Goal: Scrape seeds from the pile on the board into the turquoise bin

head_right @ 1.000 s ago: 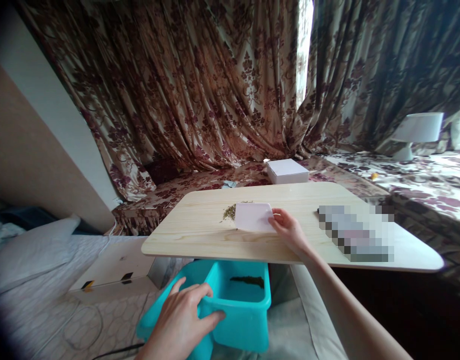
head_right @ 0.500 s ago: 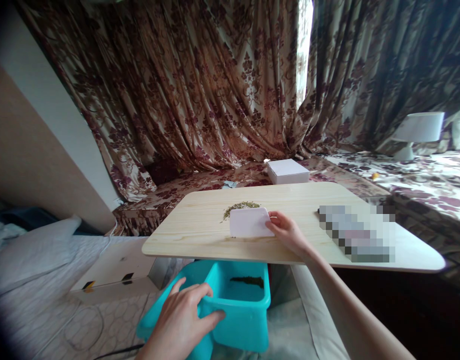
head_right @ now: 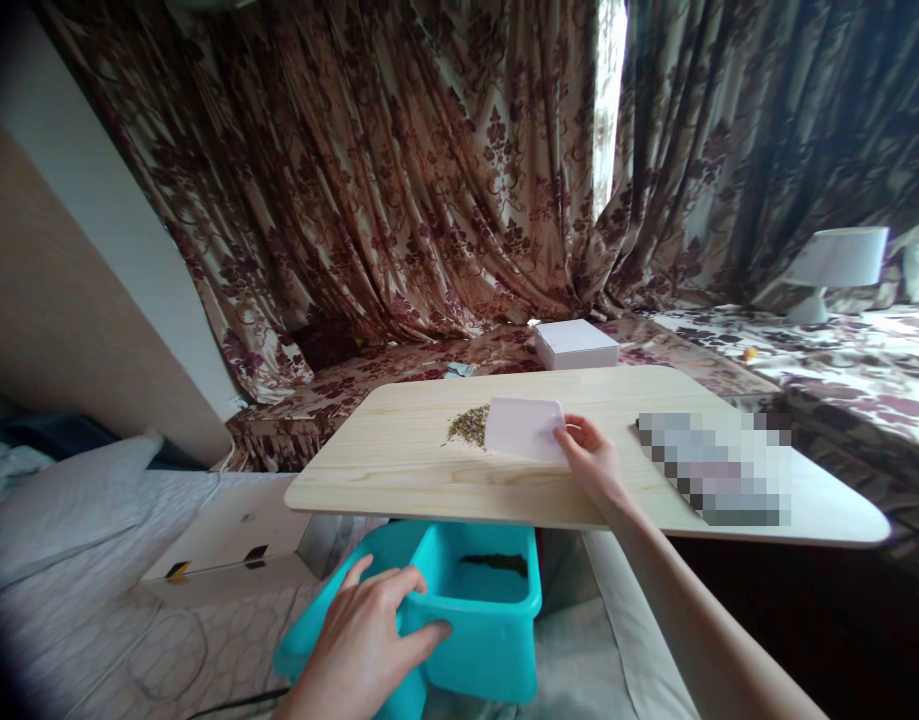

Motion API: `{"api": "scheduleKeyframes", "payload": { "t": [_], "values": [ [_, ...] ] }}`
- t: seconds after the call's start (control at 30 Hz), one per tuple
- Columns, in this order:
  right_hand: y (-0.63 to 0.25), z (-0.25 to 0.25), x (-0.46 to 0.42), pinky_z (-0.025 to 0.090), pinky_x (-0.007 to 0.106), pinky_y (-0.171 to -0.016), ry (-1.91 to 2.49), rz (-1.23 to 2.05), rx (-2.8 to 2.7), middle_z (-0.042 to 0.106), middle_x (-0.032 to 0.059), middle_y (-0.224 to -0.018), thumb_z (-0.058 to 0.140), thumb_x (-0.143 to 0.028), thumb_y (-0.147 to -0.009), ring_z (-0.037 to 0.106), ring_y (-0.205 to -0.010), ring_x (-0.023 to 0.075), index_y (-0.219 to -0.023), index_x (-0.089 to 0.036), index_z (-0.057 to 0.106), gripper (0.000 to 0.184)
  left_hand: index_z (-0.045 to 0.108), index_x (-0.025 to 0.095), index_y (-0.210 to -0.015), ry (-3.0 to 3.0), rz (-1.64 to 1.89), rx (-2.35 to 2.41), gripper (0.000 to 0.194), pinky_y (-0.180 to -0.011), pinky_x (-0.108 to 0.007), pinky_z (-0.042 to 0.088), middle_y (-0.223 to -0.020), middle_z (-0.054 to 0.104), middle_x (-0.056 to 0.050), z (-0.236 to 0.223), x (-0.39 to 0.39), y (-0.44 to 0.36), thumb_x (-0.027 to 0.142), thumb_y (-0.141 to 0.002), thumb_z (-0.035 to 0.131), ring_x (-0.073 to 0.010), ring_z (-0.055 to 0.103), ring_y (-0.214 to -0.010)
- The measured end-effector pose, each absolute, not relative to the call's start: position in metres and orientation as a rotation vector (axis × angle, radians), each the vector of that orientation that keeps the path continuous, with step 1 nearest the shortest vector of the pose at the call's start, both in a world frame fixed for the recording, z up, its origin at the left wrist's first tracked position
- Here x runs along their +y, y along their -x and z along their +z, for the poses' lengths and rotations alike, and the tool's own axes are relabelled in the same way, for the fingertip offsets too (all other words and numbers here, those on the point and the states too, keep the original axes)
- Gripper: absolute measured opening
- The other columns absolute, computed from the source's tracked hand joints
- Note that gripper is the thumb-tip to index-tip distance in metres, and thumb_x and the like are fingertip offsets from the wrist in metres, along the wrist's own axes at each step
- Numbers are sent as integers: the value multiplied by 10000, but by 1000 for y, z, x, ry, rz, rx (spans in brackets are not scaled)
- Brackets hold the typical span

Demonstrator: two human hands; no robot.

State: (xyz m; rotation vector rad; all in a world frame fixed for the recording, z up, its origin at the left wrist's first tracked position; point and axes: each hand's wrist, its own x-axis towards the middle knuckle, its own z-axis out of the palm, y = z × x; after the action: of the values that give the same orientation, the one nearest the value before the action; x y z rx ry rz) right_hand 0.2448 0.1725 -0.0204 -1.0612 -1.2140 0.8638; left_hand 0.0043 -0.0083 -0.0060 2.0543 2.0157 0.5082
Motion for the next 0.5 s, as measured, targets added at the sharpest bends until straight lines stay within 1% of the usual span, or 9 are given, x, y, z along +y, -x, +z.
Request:
{"api": "scheduleKeyframes", "payload": {
  "t": [0.1,0.23,0.37,0.5],
  "values": [
    [-247,-25,178,505,317,-631,1053,787,-1201,706,52,-771,639,-541,-625,653,-699,202,-865,-213,566,413,584,239,-708,-2075,504,2011,99,-1014,-476,211,-714,644,28,-4,-7,-9,304,-648,629,-188,591,-740],
    [-248,-30,182,509,328,-641,1034,774,-1257,710,59,-780,627,-567,-623,660,-728,213,-883,-208,561,448,584,242,-704,-2130,517,1911,122,-1032,-478,187,-684,623,35,-2,-7,-17,319,-631,645,-179,585,-707],
    [-247,-31,183,506,324,-651,1032,792,-1261,712,62,-804,631,-566,-616,661,-756,217,-892,-208,557,458,580,244,-705,-2145,547,1883,138,-1045,-485,157,-669,609,44,-2,-8,-20,328,-626,656,-168,580,-692],
    [-245,-26,180,505,333,-665,1055,806,-1280,715,64,-794,642,-556,-610,660,-769,226,-876,-215,561,440,575,238,-700,-2139,531,1892,120,-1041,-495,165,-672,607,41,-4,-8,-20,308,-631,643,-172,584,-703]
  ]
}}
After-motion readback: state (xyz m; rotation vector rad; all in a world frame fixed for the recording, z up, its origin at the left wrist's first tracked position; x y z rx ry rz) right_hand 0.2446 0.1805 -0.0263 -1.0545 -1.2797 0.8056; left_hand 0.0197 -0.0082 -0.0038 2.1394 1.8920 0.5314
